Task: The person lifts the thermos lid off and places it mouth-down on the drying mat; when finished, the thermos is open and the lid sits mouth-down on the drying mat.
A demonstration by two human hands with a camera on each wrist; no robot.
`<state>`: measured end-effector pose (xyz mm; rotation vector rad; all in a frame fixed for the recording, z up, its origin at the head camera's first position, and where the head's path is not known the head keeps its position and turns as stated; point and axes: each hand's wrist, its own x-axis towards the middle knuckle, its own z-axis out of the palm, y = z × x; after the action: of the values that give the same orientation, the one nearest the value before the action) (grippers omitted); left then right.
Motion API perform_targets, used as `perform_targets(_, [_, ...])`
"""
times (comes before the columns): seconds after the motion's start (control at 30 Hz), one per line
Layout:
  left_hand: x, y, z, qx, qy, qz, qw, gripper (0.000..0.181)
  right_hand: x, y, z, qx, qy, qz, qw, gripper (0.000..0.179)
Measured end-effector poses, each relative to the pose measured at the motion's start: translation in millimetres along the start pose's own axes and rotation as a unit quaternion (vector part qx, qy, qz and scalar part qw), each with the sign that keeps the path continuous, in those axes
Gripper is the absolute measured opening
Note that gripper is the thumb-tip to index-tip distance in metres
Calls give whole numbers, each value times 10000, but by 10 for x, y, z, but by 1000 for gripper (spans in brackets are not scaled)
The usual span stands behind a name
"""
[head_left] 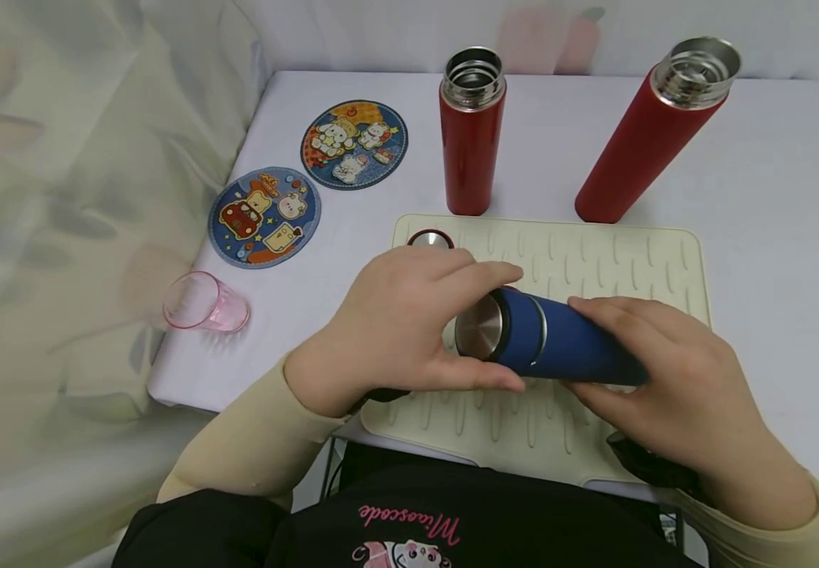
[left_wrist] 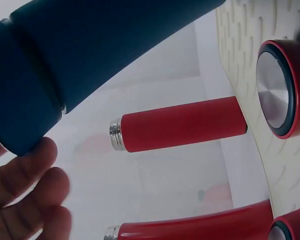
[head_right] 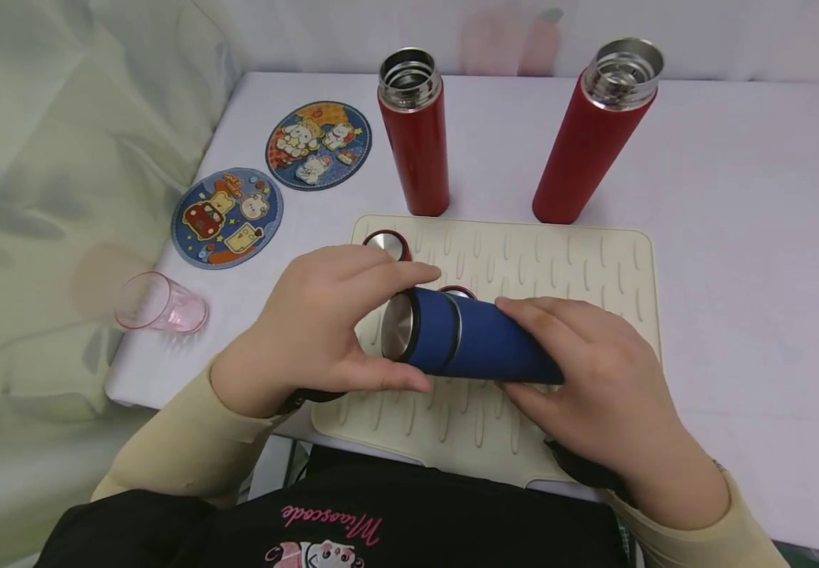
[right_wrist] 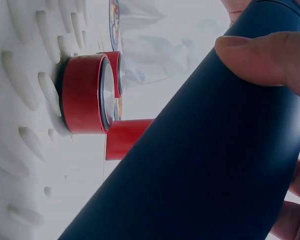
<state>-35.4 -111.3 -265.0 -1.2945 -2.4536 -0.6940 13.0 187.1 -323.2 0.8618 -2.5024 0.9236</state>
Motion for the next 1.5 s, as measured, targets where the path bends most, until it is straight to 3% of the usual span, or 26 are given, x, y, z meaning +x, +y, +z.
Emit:
perform_targets(0.07, [-12, -21, 3, -211, -48, 68, 9997, 100, -1, 3, 4, 4, 26, -1, 10000, 76])
perform_targets(0.13, [-24, -40, -19, -760, -219, 265, 9965, 98, -3, 5, -5, -24, 34, 13, 10000, 76])
perform_targets(0.23, [-39, -60, -58, -1701, -629, 703, 9809, 78, -7, 14, -20, -90, 49, 49, 9999, 79])
perform_targets(0.33, [-51, -65, -72, -2138, -920, 1042, 9669, 50, -10, 25, -35, -126, 21, 97, 9999, 81])
perform_targets(0.43, [-61, -73, -80, -2181, -913, 1094, 9655, 43, -12, 30, -40, -80, -37, 141, 9999, 81])
perform_targets(0.63, [-58, -82, -103, -1993, -635, 795, 9746, 40, 1, 14, -34, -13, -118, 213, 9997, 79])
perform_targets(0.8, [-50, -39, -72, -1214, -74, 172, 9924, 65, 14, -33, -11, 83, -167, 246, 9995, 77])
perform_targets(0.9, [-44, -31, -47, -848, 107, -51, 9963, 85, 19, -53, 9, 128, -126, 193, 9997, 75])
perform_targets(0.97, [-43, -28, -42, -1066, -13, -17, 9943, 96, 15, -56, 9, 115, -141, 203, 9996, 76])
perform_targets(1.03, [-53, -32, -39, -1621, -269, 152, 9863, 97, 11, -52, 4, 89, -111, 224, 9996, 78])
perform_targets(1.13, [-69, -23, -39, -2352, -775, 497, 9676, 73, 1, -38, -10, 11, -122, 282, 9995, 82])
perform_targets(1.2, [-76, -23, -33, -2475, -950, 666, 9619, 58, -4, -28, -18, -27, -96, 284, 9995, 83])
perform_targets(1.33, [-75, -38, -26, -2309, -838, 767, 9663, 57, -7, -20, -20, -16, -52, 223, 9997, 82])
perform_targets(1.5, [-82, -43, -47, -2183, -557, 577, 9726, 54, -6, -32, -16, -19, -170, 322, 9993, 82])
